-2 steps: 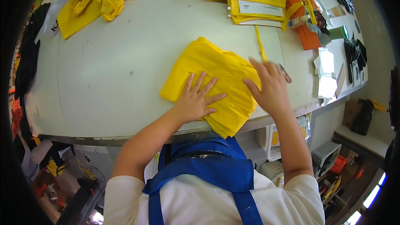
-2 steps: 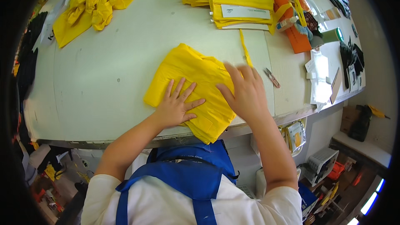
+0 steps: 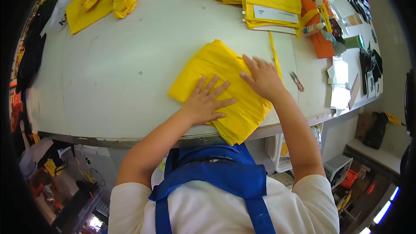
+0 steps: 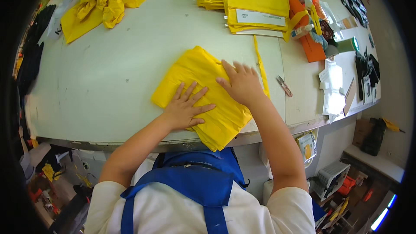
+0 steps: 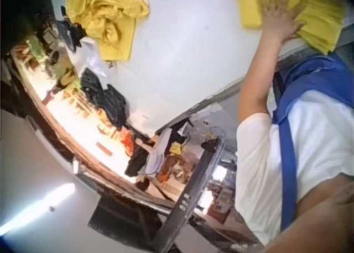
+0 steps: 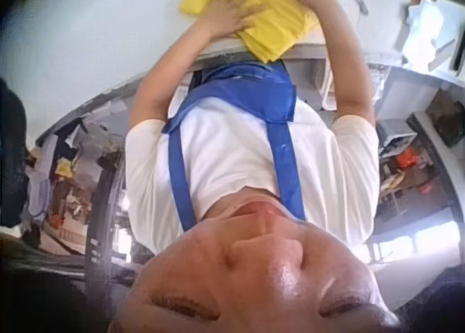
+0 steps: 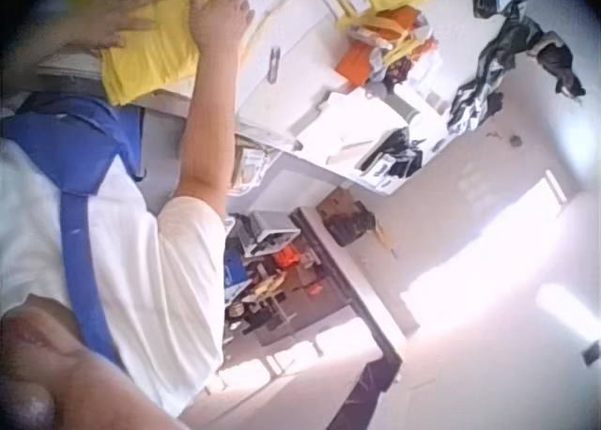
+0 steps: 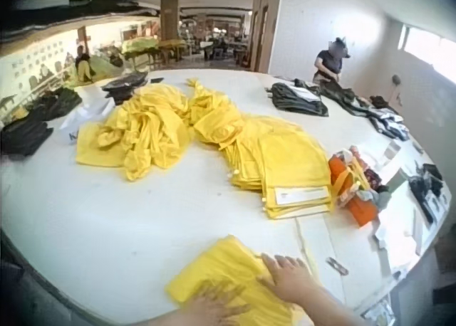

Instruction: The person folds a yellow raincoat on a table. They smooth the fabric, fold the sides inward, and then fold the garment into a compact rectangle.

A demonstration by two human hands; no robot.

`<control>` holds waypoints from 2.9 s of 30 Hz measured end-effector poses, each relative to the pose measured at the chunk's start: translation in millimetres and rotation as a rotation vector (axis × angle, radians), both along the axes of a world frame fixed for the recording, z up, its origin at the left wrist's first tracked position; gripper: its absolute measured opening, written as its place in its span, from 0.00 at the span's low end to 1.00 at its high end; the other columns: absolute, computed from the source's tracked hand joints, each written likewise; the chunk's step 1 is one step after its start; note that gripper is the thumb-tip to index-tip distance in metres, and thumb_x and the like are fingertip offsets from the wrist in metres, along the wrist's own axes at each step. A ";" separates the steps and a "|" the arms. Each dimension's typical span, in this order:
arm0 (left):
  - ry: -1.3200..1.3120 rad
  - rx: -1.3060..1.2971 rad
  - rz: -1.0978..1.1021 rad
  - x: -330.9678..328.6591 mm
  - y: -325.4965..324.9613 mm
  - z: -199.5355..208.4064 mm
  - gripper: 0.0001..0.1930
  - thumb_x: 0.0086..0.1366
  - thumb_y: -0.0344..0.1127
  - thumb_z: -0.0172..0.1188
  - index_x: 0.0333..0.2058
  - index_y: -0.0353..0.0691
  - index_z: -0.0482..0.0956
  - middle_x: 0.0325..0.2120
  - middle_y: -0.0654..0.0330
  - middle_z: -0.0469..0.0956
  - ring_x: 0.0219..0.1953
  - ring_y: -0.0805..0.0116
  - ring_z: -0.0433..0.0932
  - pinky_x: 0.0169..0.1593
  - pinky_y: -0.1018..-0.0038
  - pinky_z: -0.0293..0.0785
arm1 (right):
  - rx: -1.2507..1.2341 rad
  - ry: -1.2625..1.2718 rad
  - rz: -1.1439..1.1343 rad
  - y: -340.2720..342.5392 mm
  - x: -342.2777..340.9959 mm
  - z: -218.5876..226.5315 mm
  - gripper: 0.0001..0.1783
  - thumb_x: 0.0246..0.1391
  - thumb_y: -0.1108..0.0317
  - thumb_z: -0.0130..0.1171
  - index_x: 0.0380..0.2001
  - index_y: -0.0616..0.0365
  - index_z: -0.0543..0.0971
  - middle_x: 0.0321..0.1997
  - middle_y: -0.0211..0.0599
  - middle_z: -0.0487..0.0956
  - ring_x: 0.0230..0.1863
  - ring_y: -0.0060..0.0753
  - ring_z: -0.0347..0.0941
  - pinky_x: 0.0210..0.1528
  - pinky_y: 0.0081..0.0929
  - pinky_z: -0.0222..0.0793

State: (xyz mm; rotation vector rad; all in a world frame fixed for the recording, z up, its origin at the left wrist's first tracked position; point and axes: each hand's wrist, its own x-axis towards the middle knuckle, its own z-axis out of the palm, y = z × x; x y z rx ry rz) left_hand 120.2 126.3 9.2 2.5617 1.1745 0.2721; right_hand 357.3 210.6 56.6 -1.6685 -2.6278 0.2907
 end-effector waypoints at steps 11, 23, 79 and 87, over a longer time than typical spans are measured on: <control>-1.652 -1.497 1.051 25.6 -96.7 -6.9 0.27 0.65 0.35 0.58 0.58 0.34 0.60 0.55 0.56 0.67 0.56 0.63 0.67 0.60 0.65 0.61 | -1.075 0.380 -0.549 7.5 18.9 -8.1 0.48 0.42 0.48 0.68 0.61 0.61 0.62 0.55 0.53 0.73 0.55 0.46 0.71 0.57 0.36 0.66; -1.357 -1.729 0.956 30.3 -100.8 6.3 0.24 0.67 0.39 0.54 0.59 0.43 0.62 0.55 0.57 0.69 0.54 0.60 0.71 0.50 0.60 0.75 | -1.251 0.632 -0.393 -18.2 17.4 -1.2 0.44 0.38 0.63 0.71 0.60 0.59 0.64 0.53 0.42 0.75 0.57 0.41 0.68 0.62 0.34 0.60; -0.514 -0.532 1.305 -2.3 -87.2 -6.9 0.31 0.53 0.38 0.67 0.49 0.33 0.60 0.42 0.45 0.74 0.40 0.50 0.77 0.38 0.57 0.73 | -0.593 0.857 -0.486 -40.3 29.9 -17.7 0.39 0.35 0.65 0.69 0.51 0.67 0.64 0.48 0.53 0.76 0.49 0.46 0.74 0.51 0.35 0.68; -0.115 0.030 0.705 7.3 -63.0 -39.8 0.17 0.57 0.35 0.56 0.47 0.52 0.74 0.47 0.56 0.70 0.49 0.54 0.68 0.51 0.60 0.64 | -0.518 0.876 -0.249 -39.5 2.1 10.4 0.40 0.33 0.68 0.66 0.54 0.66 0.64 0.48 0.51 0.77 0.49 0.46 0.75 0.52 0.35 0.69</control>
